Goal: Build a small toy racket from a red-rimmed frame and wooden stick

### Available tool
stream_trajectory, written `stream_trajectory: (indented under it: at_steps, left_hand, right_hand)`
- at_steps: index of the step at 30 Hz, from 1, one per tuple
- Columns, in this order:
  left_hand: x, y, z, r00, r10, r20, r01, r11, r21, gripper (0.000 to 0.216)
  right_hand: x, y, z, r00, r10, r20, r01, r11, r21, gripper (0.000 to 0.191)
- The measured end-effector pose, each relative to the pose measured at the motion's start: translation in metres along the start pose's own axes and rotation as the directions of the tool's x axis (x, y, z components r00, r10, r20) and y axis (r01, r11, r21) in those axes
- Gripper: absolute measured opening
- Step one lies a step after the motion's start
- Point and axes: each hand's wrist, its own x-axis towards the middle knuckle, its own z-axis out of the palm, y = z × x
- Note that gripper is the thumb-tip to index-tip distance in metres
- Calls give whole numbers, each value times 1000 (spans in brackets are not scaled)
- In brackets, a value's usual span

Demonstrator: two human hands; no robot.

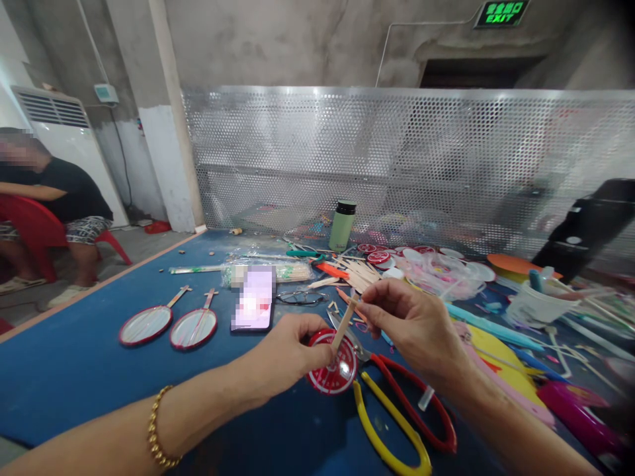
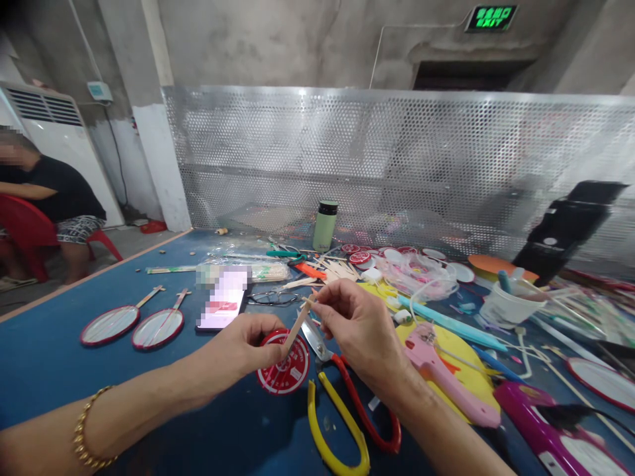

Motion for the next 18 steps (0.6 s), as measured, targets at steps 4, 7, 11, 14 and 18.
stream_trajectory:
  at_steps: [4, 7, 11, 14, 18]
  left_hand:
    - [0, -1, 0, 1000, 0, -7, 0, 1000, 0, 19]
    - [0, -1, 0, 1000, 4, -5, -4, 1000, 0, 18]
    - [0, 0, -1, 1000, -3, -14, 3, 1000, -7, 19]
    - [0, 1, -1, 999, 4, -34, -4, 1000, -3, 21]
    - [1, 3, -2, 998, 5, -65, -5, 1000, 1, 22]
  right_hand:
    - [-1, 0, -1, 1000, -7, 9, 7, 1000, -11, 18]
    - [-2, 0, 0, 1000, -15, 24, 16, 999, -37, 18]
    - [-2, -1, -2, 999, 4, 48, 0, 997, -82, 20]
    - [0, -5, -10, 1000, -2, 12, 4, 991, -132, 24]
    - [-1, -23, -25, 991, -92, -98, 65, 968, -244, 24]
